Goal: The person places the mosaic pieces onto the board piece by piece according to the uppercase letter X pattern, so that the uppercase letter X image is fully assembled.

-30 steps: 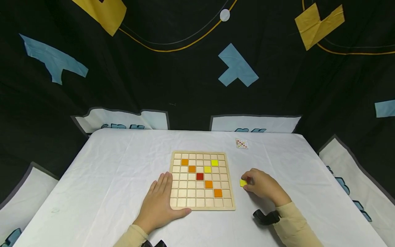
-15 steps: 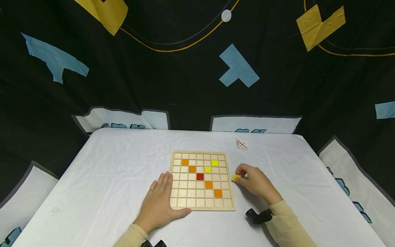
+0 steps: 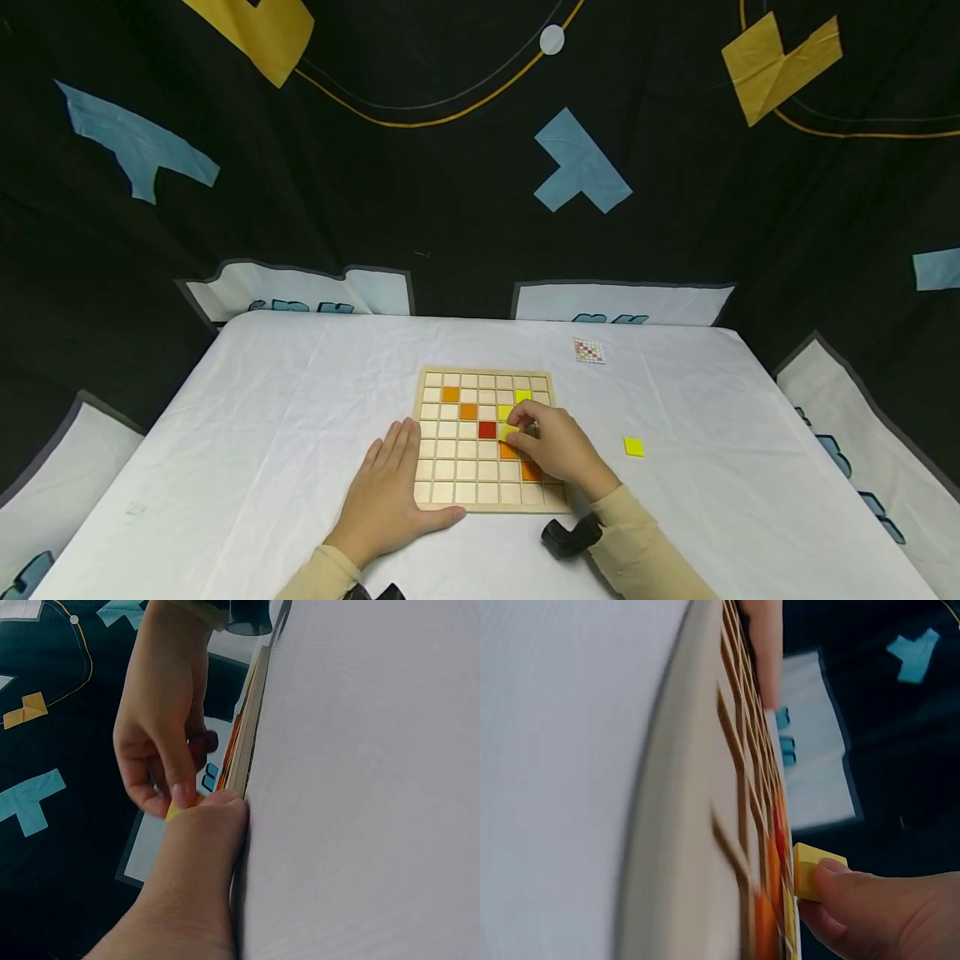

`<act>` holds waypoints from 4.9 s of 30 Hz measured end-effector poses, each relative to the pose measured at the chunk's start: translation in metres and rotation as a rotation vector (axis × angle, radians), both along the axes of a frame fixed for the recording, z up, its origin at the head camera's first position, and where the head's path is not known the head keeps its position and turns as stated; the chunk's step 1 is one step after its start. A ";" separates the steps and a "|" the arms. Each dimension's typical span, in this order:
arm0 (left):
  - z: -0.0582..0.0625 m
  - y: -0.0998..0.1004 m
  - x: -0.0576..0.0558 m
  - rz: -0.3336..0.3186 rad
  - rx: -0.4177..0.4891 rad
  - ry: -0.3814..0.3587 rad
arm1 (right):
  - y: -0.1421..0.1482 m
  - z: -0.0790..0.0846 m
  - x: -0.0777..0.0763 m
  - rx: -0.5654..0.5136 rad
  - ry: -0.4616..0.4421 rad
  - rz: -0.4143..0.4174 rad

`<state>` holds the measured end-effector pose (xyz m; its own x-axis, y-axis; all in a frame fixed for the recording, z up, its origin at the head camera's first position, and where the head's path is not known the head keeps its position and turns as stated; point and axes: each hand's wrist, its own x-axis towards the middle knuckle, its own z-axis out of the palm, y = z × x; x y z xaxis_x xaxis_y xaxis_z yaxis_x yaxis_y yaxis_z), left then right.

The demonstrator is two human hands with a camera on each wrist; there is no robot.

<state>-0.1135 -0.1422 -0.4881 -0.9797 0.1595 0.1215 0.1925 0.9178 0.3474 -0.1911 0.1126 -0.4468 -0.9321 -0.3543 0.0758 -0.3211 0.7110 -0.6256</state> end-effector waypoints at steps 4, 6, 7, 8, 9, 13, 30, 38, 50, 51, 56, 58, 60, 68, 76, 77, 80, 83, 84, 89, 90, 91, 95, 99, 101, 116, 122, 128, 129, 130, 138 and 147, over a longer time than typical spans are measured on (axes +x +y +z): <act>-0.001 0.000 0.000 0.000 -0.002 0.002 | -0.016 -0.004 0.003 -0.012 0.023 0.050; -0.001 0.000 0.000 0.000 -0.002 0.000 | -0.023 -0.005 0.004 -0.014 0.023 0.071; -0.001 0.000 0.000 -0.001 -0.001 -0.001 | -0.026 -0.006 0.004 -0.015 0.021 0.077; -0.001 0.000 0.001 -0.001 -0.001 -0.003 | -0.029 -0.007 0.005 -0.013 0.020 0.085; -0.001 0.000 0.001 -0.003 -0.001 -0.001 | -0.032 -0.007 0.005 -0.014 0.016 0.088; -0.001 0.000 0.000 -0.002 -0.012 0.003 | -0.042 -0.008 0.006 -0.008 0.011 0.105; 0.001 0.000 0.000 -0.003 -0.017 0.019 | -0.050 -0.006 0.010 0.045 0.060 0.127; 0.001 0.000 0.000 -0.006 -0.014 0.018 | -0.050 -0.007 0.009 0.107 0.085 0.149; 0.002 0.000 0.001 -0.002 -0.009 0.000 | -0.018 0.002 0.017 0.098 0.043 0.155; 0.002 0.001 0.001 -0.001 -0.009 0.001 | -0.013 0.003 0.018 0.102 0.039 0.133; 0.002 0.001 0.001 0.001 -0.004 0.007 | 0.016 0.008 0.018 0.122 0.031 0.022; 0.001 0.001 0.001 0.001 -0.002 0.010 | 0.030 0.010 0.017 0.127 0.026 -0.022; 0.001 0.001 0.001 0.002 0.003 0.014 | 0.045 0.012 0.015 0.133 0.028 -0.058; 0.001 0.001 0.001 -0.002 0.027 0.010 | 0.108 0.005 0.017 0.155 0.064 -0.132; 0.001 0.001 0.001 -0.002 0.032 0.019 | 0.150 0.002 0.022 0.242 0.052 -0.198; 0.001 0.001 0.001 -0.003 0.031 0.014 | 0.153 0.001 0.022 0.258 0.037 -0.207; 0.002 0.001 0.001 -0.005 0.027 0.004 | 0.160 0.000 0.022 0.295 -0.009 -0.212; 0.002 0.000 0.001 -0.005 0.022 -0.001 | 0.162 -0.002 0.021 0.297 -0.037 -0.209; 0.002 0.000 0.001 -0.006 0.020 -0.002 | 0.162 -0.003 0.020 0.288 -0.043 -0.210; 0.002 0.000 0.001 -0.011 0.012 0.000 | 0.159 -0.006 0.019 0.233 -0.036 -0.222; 0.002 0.000 0.001 -0.011 0.011 -0.001 | 0.158 -0.006 0.018 0.219 -0.029 -0.222; 0.002 0.000 0.001 -0.012 0.011 -0.001 | 0.157 -0.007 0.018 0.204 -0.024 -0.222; 0.002 0.000 0.001 -0.014 0.009 -0.002 | 0.152 -0.008 0.015 0.135 -0.025 -0.247; 0.003 0.000 0.002 -0.013 0.011 0.002 | 0.141 -0.008 0.013 0.085 -0.031 -0.282; 0.003 0.000 0.002 -0.013 0.011 0.005 | 0.133 -0.009 0.011 0.063 -0.030 -0.292; 0.000 0.000 0.001 -0.005 0.010 0.005 | 0.038 -0.009 0.007 -0.123 -0.070 -0.154; 0.000 -0.001 0.000 -0.003 0.010 0.002 | 0.007 -0.006 0.012 -0.150 -0.038 -0.026; 0.000 0.000 0.001 -0.005 0.009 0.008 | -0.020 -0.007 0.017 -0.148 -0.008 0.102; 0.000 0.000 0.001 -0.005 0.007 0.010 | -0.024 -0.007 0.017 -0.148 -0.004 0.117; 0.000 0.000 0.001 -0.005 0.007 0.012 | -0.028 -0.007 0.018 -0.143 0.000 0.130; 0.001 0.000 0.001 -0.011 -0.005 0.007 | -0.051 -0.010 0.024 -0.085 0.033 0.178; 0.001 -0.001 0.002 -0.017 -0.008 0.019 | -0.064 -0.013 0.027 -0.017 0.165 0.215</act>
